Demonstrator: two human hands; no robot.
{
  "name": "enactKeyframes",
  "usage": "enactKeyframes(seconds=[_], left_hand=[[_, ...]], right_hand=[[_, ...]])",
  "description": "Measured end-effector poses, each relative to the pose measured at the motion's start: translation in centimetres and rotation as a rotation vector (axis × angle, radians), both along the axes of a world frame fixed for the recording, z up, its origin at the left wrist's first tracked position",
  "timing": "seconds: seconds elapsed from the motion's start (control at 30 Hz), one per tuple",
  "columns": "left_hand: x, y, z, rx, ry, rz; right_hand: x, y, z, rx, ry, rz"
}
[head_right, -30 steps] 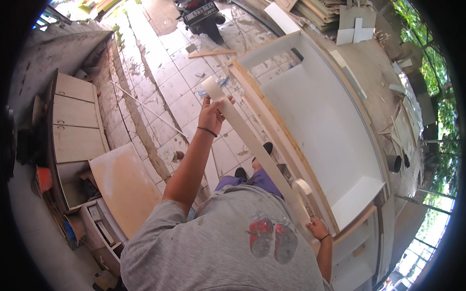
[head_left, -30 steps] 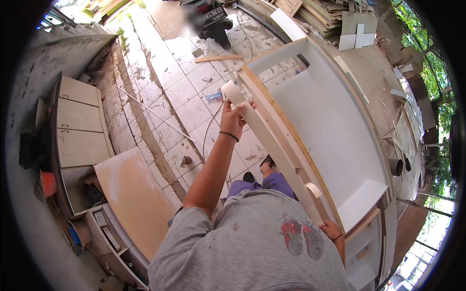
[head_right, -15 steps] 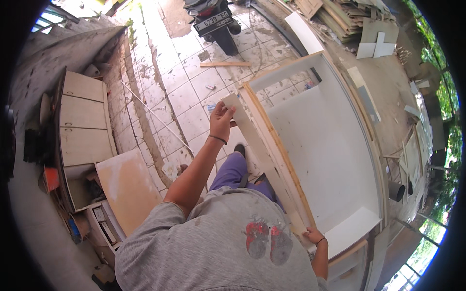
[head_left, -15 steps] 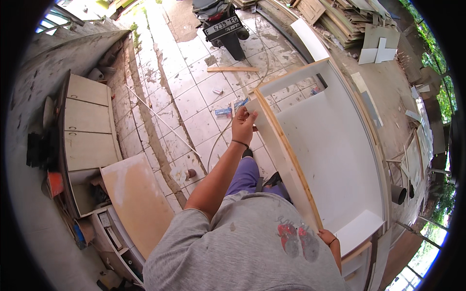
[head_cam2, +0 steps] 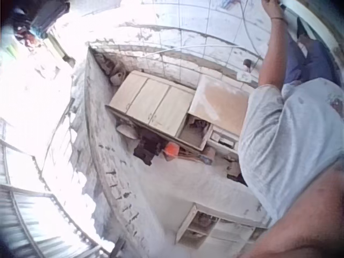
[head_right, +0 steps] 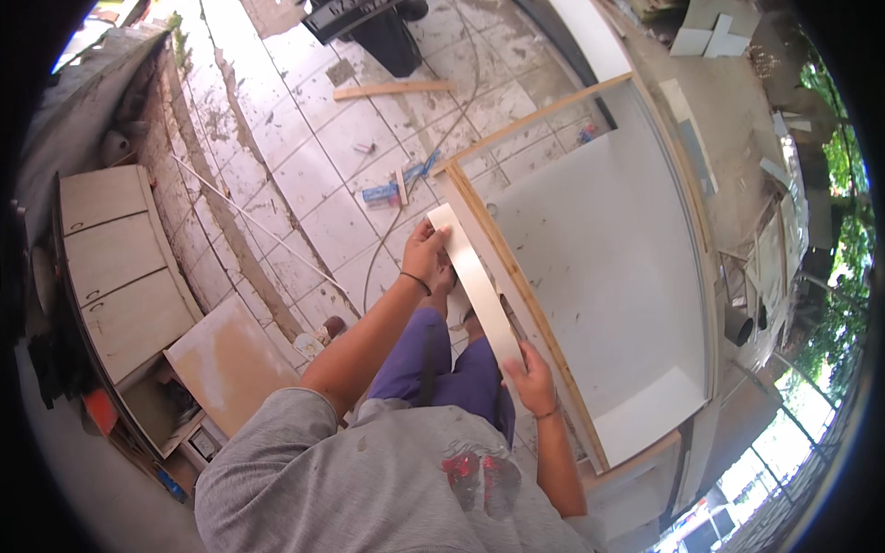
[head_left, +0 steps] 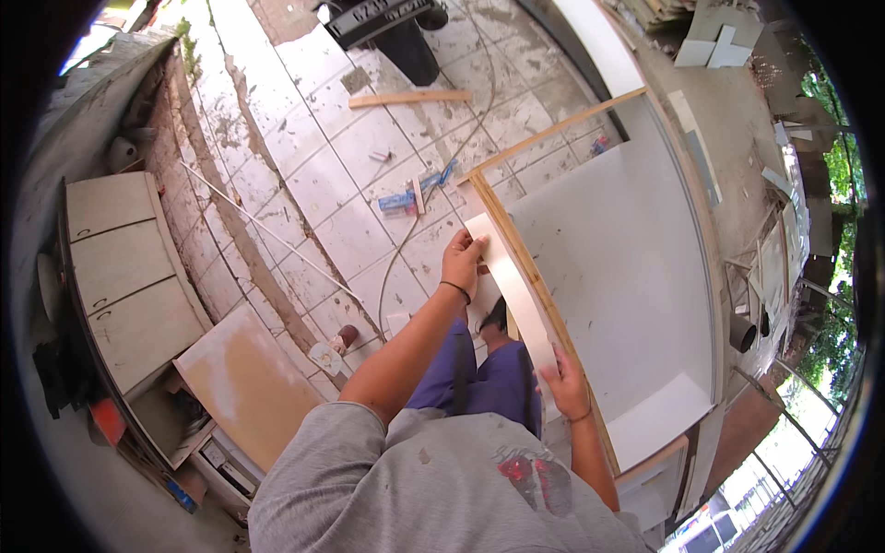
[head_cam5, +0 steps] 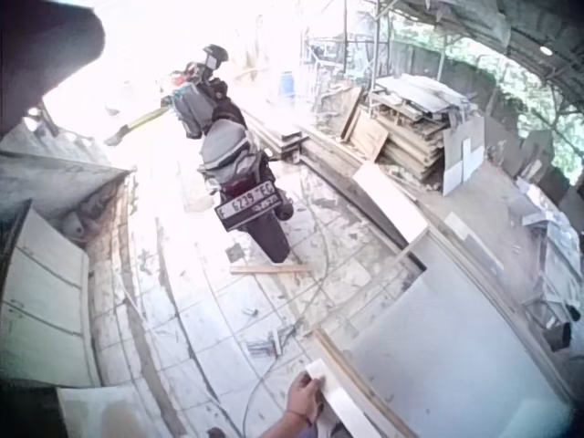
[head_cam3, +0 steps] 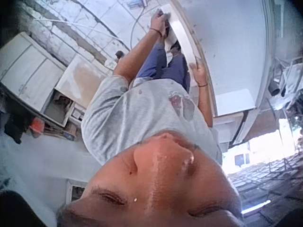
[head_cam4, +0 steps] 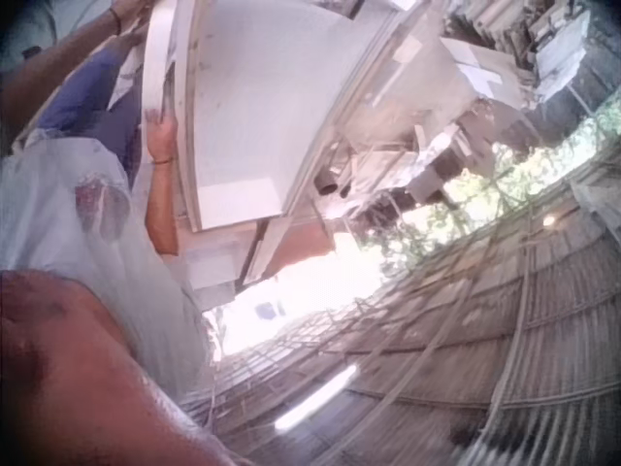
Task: The person applies a white strip of edge banding to the exposed edge of a wooden cabinet part using their hands to press it down, and then wipes the edge with a cloth.
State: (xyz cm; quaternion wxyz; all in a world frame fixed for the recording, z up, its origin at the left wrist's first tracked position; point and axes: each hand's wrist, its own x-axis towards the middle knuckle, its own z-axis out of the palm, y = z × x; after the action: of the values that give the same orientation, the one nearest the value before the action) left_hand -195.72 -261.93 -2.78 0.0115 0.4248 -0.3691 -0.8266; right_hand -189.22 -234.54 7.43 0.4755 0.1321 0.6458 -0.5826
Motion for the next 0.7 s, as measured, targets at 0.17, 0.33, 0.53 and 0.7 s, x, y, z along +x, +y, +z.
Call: enactKeyframes(seconds=[0.17,0.33,0.53,0.7], left_hand=[[-2.4,-1.6,-7.8,0.013,-0.114,0.0],[-5.3,-2.6,-17.3,-0.208,-0.147,-0.103],[-9.3,-3.5,-21.2,-0.28,-0.235,0.053],[-10.4,-3.3,-22.3,-0.359,-0.302,0.111]], right_hand=[[-5.3,-2.7,-9.3,0.429,0.4,0.464],[-7.7,-3.8,-20.2,0.466,0.639,0.443],[-10.9,-6.7,-23.6,0.516,0.507,0.456],[-11.9,-6.0,-25.5,0.458,0.686,0.417]])
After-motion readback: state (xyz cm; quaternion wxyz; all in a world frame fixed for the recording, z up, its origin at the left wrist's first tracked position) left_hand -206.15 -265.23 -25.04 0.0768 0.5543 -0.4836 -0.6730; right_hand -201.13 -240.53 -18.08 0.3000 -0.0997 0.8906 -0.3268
